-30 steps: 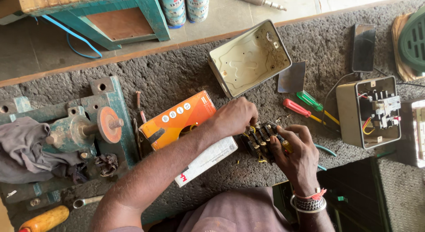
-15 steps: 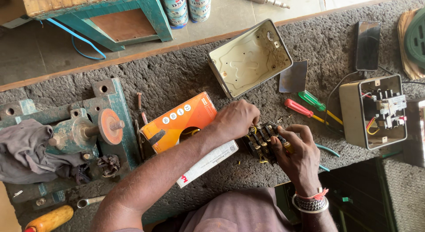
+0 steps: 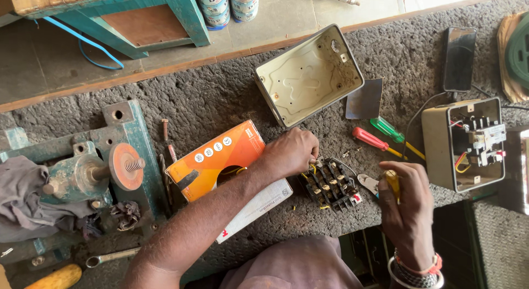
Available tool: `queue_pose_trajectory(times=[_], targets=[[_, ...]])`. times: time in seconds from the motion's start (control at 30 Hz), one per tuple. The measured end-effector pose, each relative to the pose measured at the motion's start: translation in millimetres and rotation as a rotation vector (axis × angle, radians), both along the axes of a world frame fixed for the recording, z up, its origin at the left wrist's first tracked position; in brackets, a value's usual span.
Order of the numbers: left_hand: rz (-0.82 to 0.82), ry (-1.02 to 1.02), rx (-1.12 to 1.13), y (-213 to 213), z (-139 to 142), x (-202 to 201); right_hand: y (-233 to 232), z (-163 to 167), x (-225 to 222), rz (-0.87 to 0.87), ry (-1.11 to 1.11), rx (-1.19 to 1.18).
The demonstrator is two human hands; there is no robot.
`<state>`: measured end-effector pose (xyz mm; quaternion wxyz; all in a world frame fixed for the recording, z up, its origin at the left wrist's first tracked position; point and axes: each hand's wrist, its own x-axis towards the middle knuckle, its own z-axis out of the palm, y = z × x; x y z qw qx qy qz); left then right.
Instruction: The person strips and twists yellow wires, then uses a screwdriver to connect them to terminals on a black electrical component. They also handle red wires and a light bulb, testing the bulb by connecting it to a power source.
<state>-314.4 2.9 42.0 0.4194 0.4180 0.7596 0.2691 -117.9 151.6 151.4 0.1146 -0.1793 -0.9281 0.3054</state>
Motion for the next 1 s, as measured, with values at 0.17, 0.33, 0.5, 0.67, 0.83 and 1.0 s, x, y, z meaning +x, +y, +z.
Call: queue_pose_trajectory(times=[0.17,0.33,0.5,0.67,0.83,1.0], targets=[[0.047,-0.131,-0.078,-2,13,-5,-21,10,-10,0.03,0.334,-0.166],[0.018,-0.088,-0.089,-1,18,-7,-34,-9,-20,0.115,0.527,-0.291],[0.06,-0.116,-0.05,0,17,-6,-41,-37,-28,0.147,0.447,-0.202],[0.089,-0.197,-0.163,1,19,-9,-46,-46,-28,0.114,0.383,-0.215],[0.057,-0.233,-0.198,1,21,-14,-47,-43,-31,0.149,0.355,-0.137],[0.069,-0.226,-0.165,-1,23,-14,-50,-40,-33,0.151,0.319,-0.125]])
